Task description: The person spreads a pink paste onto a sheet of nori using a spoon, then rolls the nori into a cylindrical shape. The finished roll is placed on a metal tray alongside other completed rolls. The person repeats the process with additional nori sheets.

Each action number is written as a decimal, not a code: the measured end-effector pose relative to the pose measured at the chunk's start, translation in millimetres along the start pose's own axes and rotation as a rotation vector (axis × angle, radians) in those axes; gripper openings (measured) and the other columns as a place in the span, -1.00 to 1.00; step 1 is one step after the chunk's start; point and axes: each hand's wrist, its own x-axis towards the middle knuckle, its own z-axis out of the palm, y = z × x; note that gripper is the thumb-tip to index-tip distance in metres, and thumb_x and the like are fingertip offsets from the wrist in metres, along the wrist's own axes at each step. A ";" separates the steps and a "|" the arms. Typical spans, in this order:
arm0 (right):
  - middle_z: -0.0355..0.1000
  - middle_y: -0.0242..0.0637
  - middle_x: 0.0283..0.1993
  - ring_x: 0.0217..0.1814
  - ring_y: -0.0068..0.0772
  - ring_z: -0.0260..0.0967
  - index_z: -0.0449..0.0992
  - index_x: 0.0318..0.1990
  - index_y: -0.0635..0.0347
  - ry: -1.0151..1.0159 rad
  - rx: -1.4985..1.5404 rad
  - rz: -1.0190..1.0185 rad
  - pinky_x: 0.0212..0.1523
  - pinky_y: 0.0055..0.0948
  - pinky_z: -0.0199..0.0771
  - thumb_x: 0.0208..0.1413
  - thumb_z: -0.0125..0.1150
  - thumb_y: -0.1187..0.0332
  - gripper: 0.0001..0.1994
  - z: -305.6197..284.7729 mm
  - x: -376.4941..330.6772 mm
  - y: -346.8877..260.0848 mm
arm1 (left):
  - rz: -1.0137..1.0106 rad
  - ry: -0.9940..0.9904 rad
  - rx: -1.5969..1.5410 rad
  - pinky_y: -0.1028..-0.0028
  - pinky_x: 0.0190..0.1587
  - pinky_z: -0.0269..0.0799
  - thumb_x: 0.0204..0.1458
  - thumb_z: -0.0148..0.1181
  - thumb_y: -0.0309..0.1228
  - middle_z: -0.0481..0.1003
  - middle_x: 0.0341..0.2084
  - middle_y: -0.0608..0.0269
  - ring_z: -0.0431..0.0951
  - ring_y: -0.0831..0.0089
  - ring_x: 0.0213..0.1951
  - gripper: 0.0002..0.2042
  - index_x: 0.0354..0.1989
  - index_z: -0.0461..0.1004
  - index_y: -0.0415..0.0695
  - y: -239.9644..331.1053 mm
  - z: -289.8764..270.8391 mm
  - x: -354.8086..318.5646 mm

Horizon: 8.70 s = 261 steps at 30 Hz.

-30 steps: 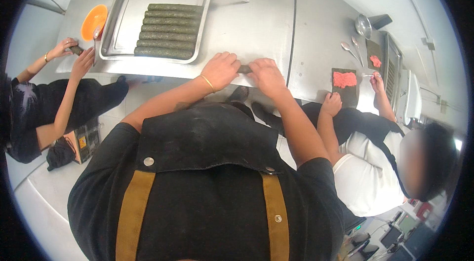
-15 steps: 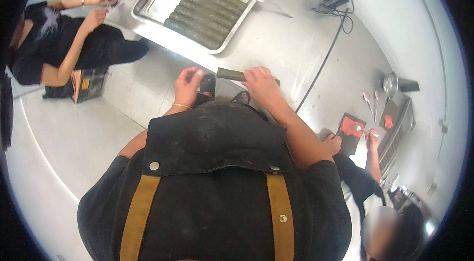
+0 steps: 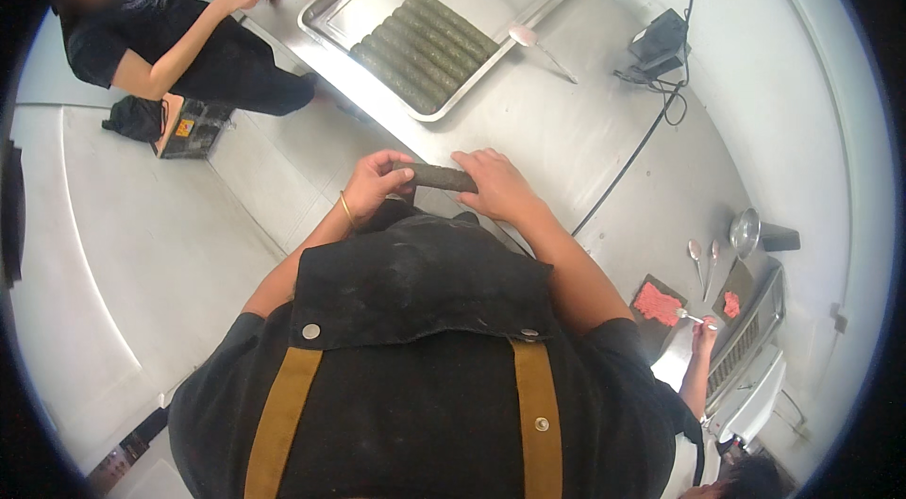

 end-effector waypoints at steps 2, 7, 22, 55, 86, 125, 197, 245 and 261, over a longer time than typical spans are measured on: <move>0.56 -0.05 0.10 0.21 0.10 0.47 0.59 0.18 0.17 -0.090 0.025 0.043 0.28 -0.02 0.47 0.07 0.54 0.27 -0.49 -6.2 -3.0 1.9 | 0.026 -0.048 0.161 0.45 -0.10 0.67 0.29 0.34 -0.54 0.67 -0.14 0.17 0.67 0.49 -0.10 -0.76 0.10 0.56 -0.27 12.3 -5.7 0.0; 0.58 -0.06 0.00 0.17 0.09 0.50 0.65 0.05 0.15 -0.050 0.063 0.036 0.22 -0.03 0.52 0.09 0.51 0.28 -0.62 -9.9 -5.4 1.3 | 0.238 -0.196 0.773 0.24 0.04 0.65 0.12 0.53 -0.34 0.72 -0.16 0.06 0.73 0.20 -0.09 -0.50 0.23 0.56 -0.15 57.8 -3.9 8.7; 0.67 -0.02 0.01 0.10 0.07 0.61 0.68 0.06 0.21 0.013 0.011 0.385 0.11 -0.07 0.60 0.10 0.49 0.28 -0.62 -175.7 235.4 18.0 | 0.730 -0.584 1.566 0.08 0.18 0.55 0.13 0.43 -0.14 0.70 -0.04 -0.08 0.68 -0.05 0.06 -0.57 0.13 0.68 -0.07 322.4 -50.8 257.1; 0.71 -0.10 0.05 0.13 -0.02 0.63 0.78 0.03 0.15 -0.245 -0.007 0.780 0.12 -0.09 0.63 0.15 0.55 0.31 -0.70 -163.3 290.1 100.3 | 0.320 -0.998 1.652 0.19 0.24 0.58 0.21 0.40 -0.31 0.74 0.01 0.06 0.71 0.06 0.09 -0.70 0.09 0.75 -0.09 305.7 6.0 396.7; 0.73 -0.08 -0.01 0.11 0.01 0.65 0.80 0.00 0.10 -0.113 0.001 0.687 0.15 -0.10 0.64 0.17 0.50 0.29 -0.73 -156.3 282.3 95.3 | 0.229 -0.988 1.641 0.19 0.21 0.60 0.19 0.37 -0.38 0.73 0.05 0.06 0.72 0.09 0.08 -0.70 0.10 0.76 -0.03 304.3 9.0 395.8; 0.58 0.15 0.18 0.25 0.22 0.52 0.59 0.22 0.32 1.045 -0.018 1.441 0.28 0.00 0.51 0.41 0.29 0.23 -0.61 140.5 3.8 -147.7 | 1.215 -0.422 1.532 -0.10 0.56 0.03 0.34 0.17 0.08 0.38 0.37 -0.25 0.28 -0.26 0.47 -0.30 0.47 0.36 -0.21 174.5 17.8 272.6; 0.46 -0.16 0.02 0.31 0.01 0.32 0.59 -0.20 0.18 1.299 -0.413 3.071 0.35 0.22 0.20 0.06 0.37 0.33 -0.81 819.5 -662.6 -870.8 | -2.243 -1.809 1.117 0.01 0.62 0.05 0.27 -0.23 0.56 0.27 0.54 -0.09 0.25 0.01 0.55 0.11 0.63 0.06 -0.27 -742.0 67.1 -1071.1; 0.69 0.16 -0.06 0.03 0.10 0.68 0.56 0.27 0.42 0.888 0.573 2.078 0.10 -0.07 0.64 0.17 0.49 0.08 -0.35 566.8 -497.0 -637.1 | 0.275 -0.596 -0.700 -0.08 0.58 0.07 0.32 -0.02 0.40 0.37 0.44 -0.03 0.34 -0.01 0.46 -0.07 0.53 0.22 -0.24 29.1 173.8 -53.7; 0.71 -0.05 -0.12 -0.08 -0.05 0.69 0.63 0.24 0.10 0.831 0.634 2.052 0.01 -0.17 0.64 0.25 0.43 0.18 -0.56 655.1 -508.6 -618.6 | 0.097 -2.223 1.081 0.09 0.17 0.56 0.29 0.28 -0.12 0.67 0.04 -0.01 0.66 0.04 0.09 -0.61 0.17 0.62 -0.06 -440.4 58.1 -369.2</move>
